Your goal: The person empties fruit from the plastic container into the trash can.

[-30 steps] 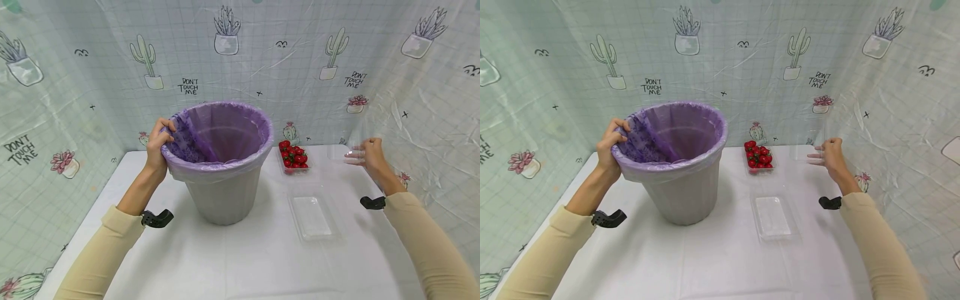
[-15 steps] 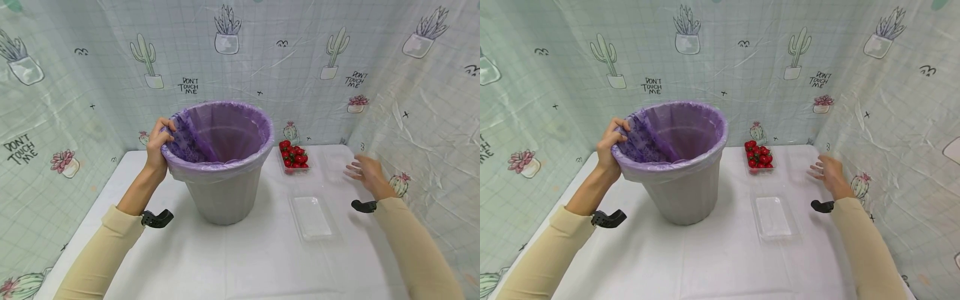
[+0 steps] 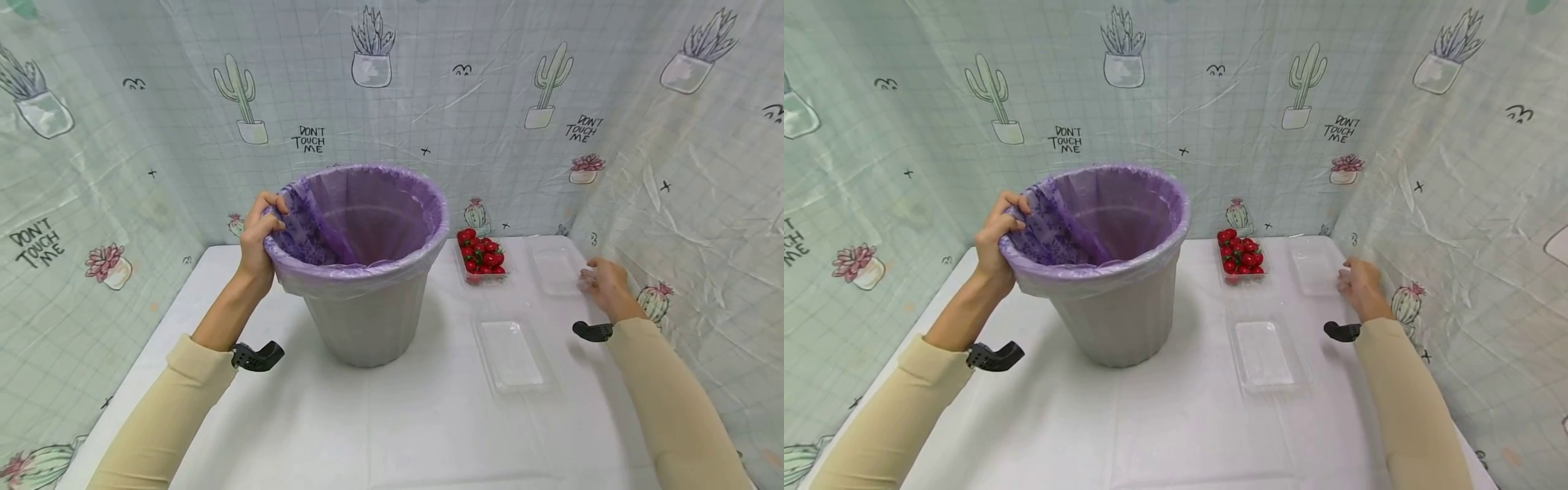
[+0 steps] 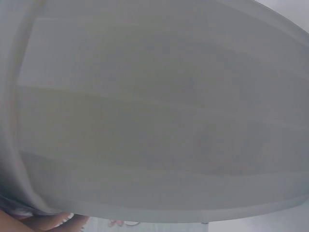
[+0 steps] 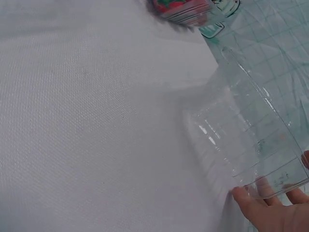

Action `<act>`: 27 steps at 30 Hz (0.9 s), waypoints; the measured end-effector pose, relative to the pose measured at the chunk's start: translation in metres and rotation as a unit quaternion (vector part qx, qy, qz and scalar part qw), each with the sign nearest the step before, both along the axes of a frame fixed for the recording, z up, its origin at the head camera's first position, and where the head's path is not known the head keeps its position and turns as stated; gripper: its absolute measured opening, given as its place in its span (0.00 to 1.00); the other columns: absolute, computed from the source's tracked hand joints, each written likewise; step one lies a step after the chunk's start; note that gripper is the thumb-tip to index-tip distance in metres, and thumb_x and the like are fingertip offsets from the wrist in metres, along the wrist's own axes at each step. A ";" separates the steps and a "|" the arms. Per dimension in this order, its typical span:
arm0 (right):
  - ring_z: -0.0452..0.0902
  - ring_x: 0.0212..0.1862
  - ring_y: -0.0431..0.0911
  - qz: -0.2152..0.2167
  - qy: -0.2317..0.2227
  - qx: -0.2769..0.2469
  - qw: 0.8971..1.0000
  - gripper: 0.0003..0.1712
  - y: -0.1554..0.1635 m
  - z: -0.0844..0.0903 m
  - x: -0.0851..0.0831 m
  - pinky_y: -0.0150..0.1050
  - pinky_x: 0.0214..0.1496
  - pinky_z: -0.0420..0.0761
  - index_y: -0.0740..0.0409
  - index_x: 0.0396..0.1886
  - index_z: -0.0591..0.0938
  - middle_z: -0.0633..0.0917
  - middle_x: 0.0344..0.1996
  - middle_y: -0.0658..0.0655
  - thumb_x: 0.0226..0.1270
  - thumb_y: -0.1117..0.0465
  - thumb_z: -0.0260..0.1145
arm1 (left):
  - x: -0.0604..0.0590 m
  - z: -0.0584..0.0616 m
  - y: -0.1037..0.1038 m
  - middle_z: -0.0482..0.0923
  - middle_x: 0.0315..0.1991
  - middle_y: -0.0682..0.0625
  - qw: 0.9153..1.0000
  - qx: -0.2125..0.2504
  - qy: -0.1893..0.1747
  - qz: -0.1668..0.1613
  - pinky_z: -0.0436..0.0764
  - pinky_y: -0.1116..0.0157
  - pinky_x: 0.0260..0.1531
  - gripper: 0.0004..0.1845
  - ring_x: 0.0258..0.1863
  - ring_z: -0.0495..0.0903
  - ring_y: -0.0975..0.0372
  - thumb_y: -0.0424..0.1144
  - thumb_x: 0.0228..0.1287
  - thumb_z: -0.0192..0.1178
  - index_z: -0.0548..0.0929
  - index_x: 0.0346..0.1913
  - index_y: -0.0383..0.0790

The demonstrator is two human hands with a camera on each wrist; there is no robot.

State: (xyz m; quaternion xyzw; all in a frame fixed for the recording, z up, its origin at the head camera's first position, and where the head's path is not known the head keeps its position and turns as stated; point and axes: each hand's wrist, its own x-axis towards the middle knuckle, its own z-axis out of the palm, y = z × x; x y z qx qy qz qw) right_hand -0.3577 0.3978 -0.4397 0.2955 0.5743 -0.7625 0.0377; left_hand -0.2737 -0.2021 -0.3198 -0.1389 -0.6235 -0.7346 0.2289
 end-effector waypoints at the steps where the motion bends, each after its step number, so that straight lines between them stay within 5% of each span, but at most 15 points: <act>1: 0.79 0.52 0.40 -0.003 0.004 0.001 1.000 0.38 0.001 -0.001 0.000 0.33 0.42 0.82 0.49 0.83 0.52 0.83 0.59 0.54 0.78 0.60 0.52 | 0.000 0.000 0.000 0.68 0.36 0.54 1.000 0.000 0.000 0.000 0.64 0.67 0.40 0.14 0.38 0.64 0.60 0.30 0.46 0.40 0.74 0.34 0.47; 5: 0.75 0.40 0.35 -0.019 0.010 0.016 1.000 0.39 0.001 -0.006 -0.002 0.30 0.38 0.79 0.51 0.83 0.55 0.80 0.36 0.42 0.77 0.63 0.56 | -0.001 0.000 0.000 0.68 0.36 0.54 1.000 -0.001 -0.001 0.000 0.65 0.67 0.40 0.14 0.38 0.64 0.60 0.30 0.46 0.40 0.74 0.34 0.47; 7: 0.75 0.47 0.35 -0.034 0.005 0.031 0.999 0.38 0.000 -0.009 -0.005 0.29 0.42 0.78 0.51 0.83 0.57 0.81 0.49 0.43 0.77 0.62 0.57 | -0.001 0.000 0.000 0.68 0.36 0.54 1.000 -0.002 0.000 0.000 0.64 0.67 0.40 0.14 0.37 0.64 0.60 0.30 0.46 0.40 0.74 0.34 0.47; 10: 0.71 0.66 0.39 -0.031 -0.002 0.081 0.996 0.35 -0.002 -0.014 -0.008 0.31 0.63 0.76 0.50 0.83 0.57 0.71 0.73 0.51 0.80 0.58 0.53 | -0.001 0.000 0.000 0.69 0.36 0.54 1.000 0.000 0.002 0.000 0.64 0.67 0.40 0.14 0.37 0.64 0.60 0.30 0.47 0.40 0.74 0.34 0.46; 14: 0.56 0.80 0.43 -0.017 0.005 0.151 0.988 0.34 -0.003 -0.020 -0.011 0.40 0.81 0.59 0.52 0.83 0.56 0.58 0.82 0.52 0.82 0.57 0.47 | -0.001 0.000 0.001 0.69 0.36 0.54 1.000 0.002 0.001 -0.002 0.65 0.67 0.40 0.14 0.37 0.64 0.60 0.30 0.47 0.40 0.74 0.34 0.46; 16: 0.59 0.78 0.43 -0.017 0.009 0.173 0.985 0.34 -0.003 -0.021 -0.011 0.41 0.81 0.59 0.53 0.83 0.57 0.63 0.79 0.54 0.81 0.57 0.47 | -0.001 -0.001 0.002 0.69 0.36 0.54 1.000 0.001 0.000 -0.003 0.65 0.67 0.40 0.14 0.37 0.64 0.60 0.30 0.47 0.40 0.74 0.34 0.47; 19: 0.70 0.63 0.40 -0.024 0.015 0.190 0.981 0.35 -0.002 -0.022 -0.010 0.38 0.74 0.66 0.55 0.83 0.58 0.76 0.62 0.51 0.79 0.57 0.50 | -0.001 -0.001 0.002 0.68 0.36 0.54 1.000 -0.002 -0.002 -0.003 0.64 0.67 0.40 0.14 0.38 0.64 0.59 0.31 0.47 0.40 0.74 0.34 0.47; 22: 0.73 0.55 0.38 -0.020 0.023 0.215 0.976 0.36 0.001 -0.022 -0.009 0.37 0.69 0.69 0.57 0.82 0.58 0.79 0.51 0.47 0.78 0.57 0.51 | -0.002 -0.001 0.001 0.68 0.36 0.54 1.000 -0.002 -0.002 -0.001 0.65 0.67 0.41 0.14 0.38 0.64 0.59 0.31 0.47 0.41 0.74 0.34 0.47; 25: 0.75 0.61 0.47 -0.001 0.027 0.293 0.956 0.35 0.001 -0.020 -0.007 0.41 0.70 0.71 0.59 0.81 0.60 0.79 0.63 0.61 0.78 0.55 0.49 | -0.002 -0.001 0.000 0.68 0.36 0.54 1.000 0.000 -0.003 -0.002 0.65 0.67 0.41 0.14 0.39 0.64 0.60 0.31 0.47 0.40 0.74 0.34 0.47; 27: 0.69 0.72 0.56 0.016 0.033 0.371 0.928 0.35 0.000 -0.018 -0.006 0.48 0.74 0.70 0.62 0.80 0.60 0.70 0.74 0.67 0.78 0.55 0.46 | -0.002 -0.001 -0.001 0.68 0.36 0.54 1.000 0.003 -0.002 -0.004 0.65 0.67 0.41 0.14 0.38 0.64 0.60 0.30 0.47 0.40 0.74 0.34 0.47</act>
